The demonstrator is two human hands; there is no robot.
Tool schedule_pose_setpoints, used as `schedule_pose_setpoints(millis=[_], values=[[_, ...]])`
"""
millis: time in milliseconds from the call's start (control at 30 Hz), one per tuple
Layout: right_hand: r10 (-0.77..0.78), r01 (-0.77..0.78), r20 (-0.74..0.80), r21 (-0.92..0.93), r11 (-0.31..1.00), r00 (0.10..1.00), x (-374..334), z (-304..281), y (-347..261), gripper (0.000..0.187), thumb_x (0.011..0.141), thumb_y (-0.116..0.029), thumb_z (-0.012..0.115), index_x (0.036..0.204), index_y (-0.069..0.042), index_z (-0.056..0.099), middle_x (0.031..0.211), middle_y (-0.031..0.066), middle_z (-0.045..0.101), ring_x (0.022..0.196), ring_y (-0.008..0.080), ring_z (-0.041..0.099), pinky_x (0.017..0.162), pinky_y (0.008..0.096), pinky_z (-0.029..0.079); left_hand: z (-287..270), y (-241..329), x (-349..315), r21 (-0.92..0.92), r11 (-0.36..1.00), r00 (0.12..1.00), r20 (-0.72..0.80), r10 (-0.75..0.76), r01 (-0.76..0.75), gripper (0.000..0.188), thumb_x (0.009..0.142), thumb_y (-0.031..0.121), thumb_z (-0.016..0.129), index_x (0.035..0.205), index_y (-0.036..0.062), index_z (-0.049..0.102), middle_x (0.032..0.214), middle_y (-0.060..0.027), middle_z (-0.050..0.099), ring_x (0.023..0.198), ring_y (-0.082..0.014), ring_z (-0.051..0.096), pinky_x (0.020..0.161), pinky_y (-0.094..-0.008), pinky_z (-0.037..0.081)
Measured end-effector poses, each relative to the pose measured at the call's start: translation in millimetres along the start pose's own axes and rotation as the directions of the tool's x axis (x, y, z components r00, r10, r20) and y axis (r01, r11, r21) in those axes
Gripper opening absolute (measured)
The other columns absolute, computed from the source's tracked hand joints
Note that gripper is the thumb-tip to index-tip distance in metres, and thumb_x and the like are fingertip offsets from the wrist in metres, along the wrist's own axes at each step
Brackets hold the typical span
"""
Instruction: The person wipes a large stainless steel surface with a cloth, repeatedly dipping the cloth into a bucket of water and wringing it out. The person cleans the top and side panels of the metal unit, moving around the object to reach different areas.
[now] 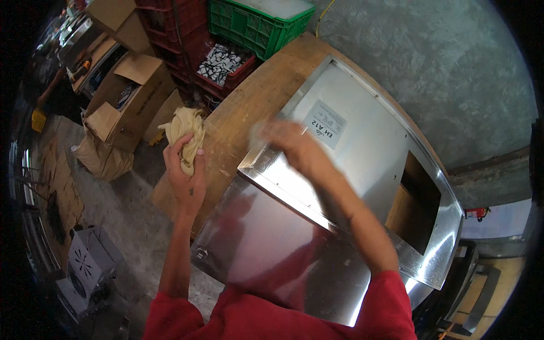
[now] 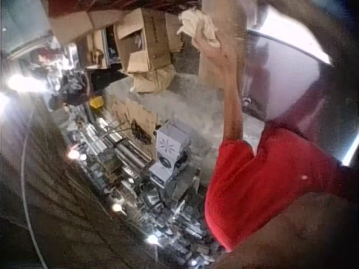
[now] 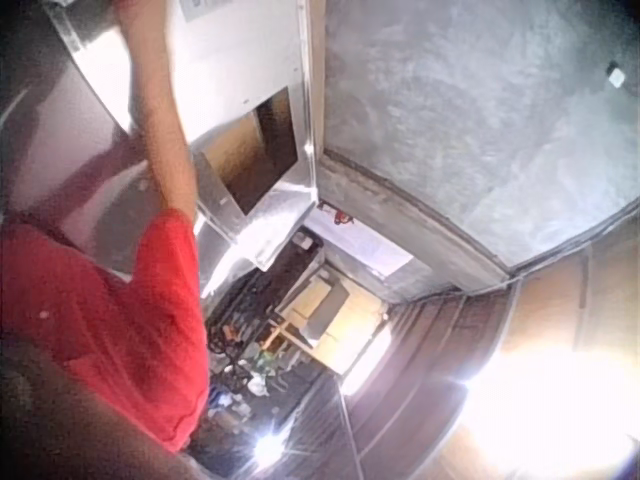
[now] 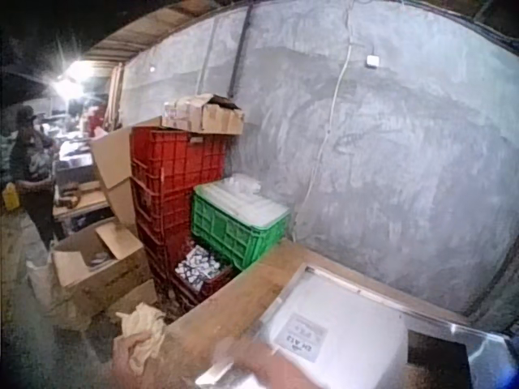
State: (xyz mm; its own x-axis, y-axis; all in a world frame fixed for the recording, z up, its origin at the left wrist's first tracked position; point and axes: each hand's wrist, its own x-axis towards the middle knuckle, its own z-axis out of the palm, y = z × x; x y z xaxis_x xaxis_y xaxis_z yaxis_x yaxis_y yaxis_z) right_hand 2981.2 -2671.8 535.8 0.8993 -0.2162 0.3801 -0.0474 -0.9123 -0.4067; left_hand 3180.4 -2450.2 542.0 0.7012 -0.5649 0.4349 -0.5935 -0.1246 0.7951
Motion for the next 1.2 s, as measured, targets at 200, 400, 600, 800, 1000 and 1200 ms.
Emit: schedule_pose_setpoints(millis=[200, 400, 600, 800, 1000, 1200], values=[[0.296, -0.517, -0.477, -0.443, 0.733, 0.828, -6.9, -72.8, 162.4, 0.044, 0.092, -0.009, 0.060, 0.136, -0.007, 0.061, 0.139, 0.0179, 0.064, 0.116, 0.0451, 0.061, 0.098, 0.0512, 0.051, 21.4, 41.2, 5.3, -0.107, 0.994, 0.989, 0.144, -0.014, 0.030, 0.034, 0.101, 0.010, 0.064, 0.134, 0.0050, 0.058, 0.125, -0.0164, 0.054, 0.118, -0.0312, 0.056, 0.105, -0.0415, 0.043], [0.175, -0.230, -0.180, -0.350, 0.908, 0.968, -13.1, 8.8, -30.0, 0.043, 0.081, 0.003, 0.060, 0.125, 0.006, 0.058, 0.118, 0.0272, 0.064, 0.093, 0.0426, 0.062, 0.087, 0.0516, 0.049, 58.7, 40.5, 13.0, -0.106, 0.993, 0.985, 0.163, 0.062, -0.045, 0.036, 0.103, 0.013, 0.061, 0.137, 0.0015, 0.054, 0.131, -0.0170, 0.054, 0.123, -0.0304, 0.054, 0.109, -0.0417, 0.041], [0.177, -0.155, 0.100, -0.199, 0.968, 0.979, -24.2, -26.4, 10.4, 0.034, 0.087, -0.007, 0.066, 0.121, -0.006, 0.067, 0.133, 0.0138, 0.061, 0.111, 0.0343, 0.062, 0.096, 0.0452, 0.051, 91.5, 52.0, 17.9, -0.050, 0.997, 0.977, 0.201, 0.073, -0.064, 0.037, 0.102, 0.009, 0.059, 0.138, 0.0025, 0.054, 0.127, -0.0226, 0.053, 0.121, -0.0372, 0.053, 0.105, -0.0450, 0.042], [0.259, -0.554, -0.544, -0.493, 0.671, 0.798, 12.7, -85.1, 215.6, 0.026, 0.089, -0.015, 0.066, 0.114, -0.009, 0.070, 0.116, 0.0180, 0.063, 0.117, 0.0425, 0.054, 0.099, 0.0525, 0.047, 103.9, 70.7, 16.7, 0.075, 0.988, 0.963, 0.246, 0.113, -0.135, 0.035, 0.104, 0.011, 0.056, 0.139, 0.0032, 0.055, 0.131, -0.0215, 0.050, 0.121, -0.0367, 0.054, 0.107, -0.0452, 0.041], [0.457, -0.605, -0.405, -0.417, 0.678, 0.791, -48.9, -119.4, 212.6, 0.032, 0.091, -0.014, 0.065, 0.121, -0.008, 0.071, 0.121, 0.0177, 0.067, 0.112, 0.0380, 0.064, 0.096, 0.0495, 0.053, 92.7, 58.6, 14.2, 0.033, 0.996, 0.978, 0.198, 0.072, -0.080, 0.036, 0.106, 0.013, 0.055, 0.140, 0.0007, 0.055, 0.131, -0.0172, 0.052, 0.126, -0.0302, 0.054, 0.108, -0.0421, 0.042], [0.566, -0.847, -0.634, -0.338, 0.410, 0.527, -299.9, -230.4, 172.1, 0.028, 0.093, -0.017, 0.067, 0.117, -0.002, 0.071, 0.114, 0.0194, 0.068, 0.104, 0.0408, 0.064, 0.092, 0.0487, 0.052, 102.4, 52.0, 12.2, -0.074, 0.996, 0.980, 0.188, 0.062, -0.049, 0.037, 0.105, 0.009, 0.058, 0.140, -0.0012, 0.055, 0.130, -0.0175, 0.053, 0.124, -0.0296, 0.055, 0.107, -0.0417, 0.043]])
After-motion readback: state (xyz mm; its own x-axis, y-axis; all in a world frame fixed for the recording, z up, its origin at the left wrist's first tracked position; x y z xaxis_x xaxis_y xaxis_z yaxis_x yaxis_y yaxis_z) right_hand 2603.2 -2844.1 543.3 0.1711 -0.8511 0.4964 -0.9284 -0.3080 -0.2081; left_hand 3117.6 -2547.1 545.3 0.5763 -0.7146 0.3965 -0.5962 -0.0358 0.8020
